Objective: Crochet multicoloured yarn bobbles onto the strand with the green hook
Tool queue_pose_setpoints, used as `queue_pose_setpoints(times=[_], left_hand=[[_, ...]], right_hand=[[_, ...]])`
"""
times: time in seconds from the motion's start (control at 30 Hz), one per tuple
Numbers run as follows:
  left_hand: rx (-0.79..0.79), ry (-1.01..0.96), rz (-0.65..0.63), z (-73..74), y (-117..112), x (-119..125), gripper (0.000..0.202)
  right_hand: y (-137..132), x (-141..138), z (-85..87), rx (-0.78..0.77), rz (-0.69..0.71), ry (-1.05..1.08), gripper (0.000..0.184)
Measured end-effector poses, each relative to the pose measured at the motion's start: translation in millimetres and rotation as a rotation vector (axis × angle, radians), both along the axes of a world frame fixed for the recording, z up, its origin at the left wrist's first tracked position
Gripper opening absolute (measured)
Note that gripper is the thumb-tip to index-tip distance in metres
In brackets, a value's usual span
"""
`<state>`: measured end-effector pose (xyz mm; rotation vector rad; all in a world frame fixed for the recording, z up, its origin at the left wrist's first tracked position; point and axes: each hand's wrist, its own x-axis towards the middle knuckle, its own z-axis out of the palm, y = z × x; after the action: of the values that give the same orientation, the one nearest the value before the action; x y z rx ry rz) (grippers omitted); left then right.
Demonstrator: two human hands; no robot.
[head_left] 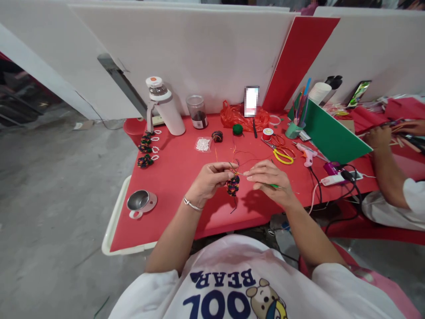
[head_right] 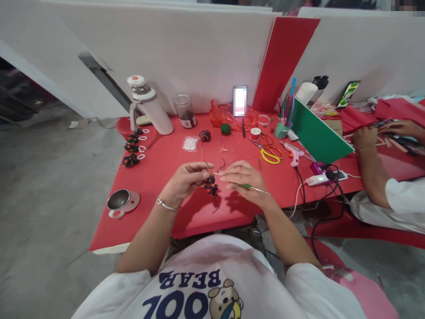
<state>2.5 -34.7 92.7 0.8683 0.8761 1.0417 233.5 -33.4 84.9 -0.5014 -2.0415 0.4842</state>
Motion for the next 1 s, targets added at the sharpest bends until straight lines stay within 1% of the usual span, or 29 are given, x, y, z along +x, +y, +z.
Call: queue_pose_setpoints(times=[0.1, 0.17, 0.23, 0.3, 0.37, 0.4, 0.43, 0.5, 0.53, 0.57, 0.6, 0.63, 0.7, 0.77, 0.87, 0.93, 1.0], left_hand=[[-0.006, 0.018, -0.026, 0.6, 0, -3, 0.035], [-0.009, 0.020, -0.041, 0.3, -1, -4, 0.034], [0.000, 0.015, -0.054, -0.7, -1, -3, 0.034], [0.024, 0.005, -0.052, -2.7, -2, 2, 0.036], [0.068, 0.002, -0.007, -5.8, -3, 11, 0.039], [0.100, 0.010, 0.041, -7.6, -4, 17, 0.042], [0.138, 0.028, 0.109, -9.4, -6, 23, 0.043], [0.211, 0.085, 0.301, -12.7, -10, 36, 0.043], [0.225, 0.109, 0.373, -13.9, -12, 41, 0.042], [0.214, 0.109, 0.396, -14.6, -13, 46, 0.044], [0.196, 0.078, 0.413, -14.8, -15, 48, 0.045], [0.165, 0.032, 0.403, -14.5, -15, 49, 0.046], [0.089, -0.080, 0.338, -12.5, -15, 47, 0.048], [0.017, -0.154, 0.247, -9.5, -14, 39, 0.050], [-0.034, -0.159, 0.142, -4.6, -11, 24, 0.049], [-0.043, -0.135, 0.082, -1.7, -10, 17, 0.047], [-0.043, -0.113, 0.043, 0.4, -8, 13, 0.044]], right_hand=[[1, 5, 3.6, -0.083, 0.033, 0.009, 0.019], [3, 8, 1.2, -0.150, 0.055, 0.056, 0.018], [4, 6, -5.6, -0.238, 0.071, 0.129, 0.016], [2, -1, -15.8, -0.336, 0.073, 0.242, 0.017], [-3, -14, -27.0, -0.394, 0.023, 0.372, 0.023], [-6, -21, -32.1, -0.392, -0.058, 0.419, 0.027], [-10, -29, -36.6, -0.356, -0.165, 0.419, 0.026], [-17, -42, -43.0, -0.205, -0.371, 0.358, 0.019], [-20, -47, -45.2, -0.122, -0.448, 0.318, 0.018], [-22, -52, -46.8, -0.046, -0.497, 0.290, 0.018], [-22, -54, -47.9, 0.017, -0.517, 0.277, 0.019], [-22, -56, -48.6, 0.068, -0.515, 0.284, 0.021], [-17, -53, -48.5, 0.124, -0.455, 0.322, 0.023], [-11, -45, -46.1, 0.108, -0.357, 0.326, 0.025], [-1, -27, -37.7, 0.011, -0.202, 0.253, 0.026], [4, -15, -29.7, -0.008, -0.111, 0.195, 0.025], [6, -6, -21.3, -0.001, -0.060, 0.144, 0.026]])
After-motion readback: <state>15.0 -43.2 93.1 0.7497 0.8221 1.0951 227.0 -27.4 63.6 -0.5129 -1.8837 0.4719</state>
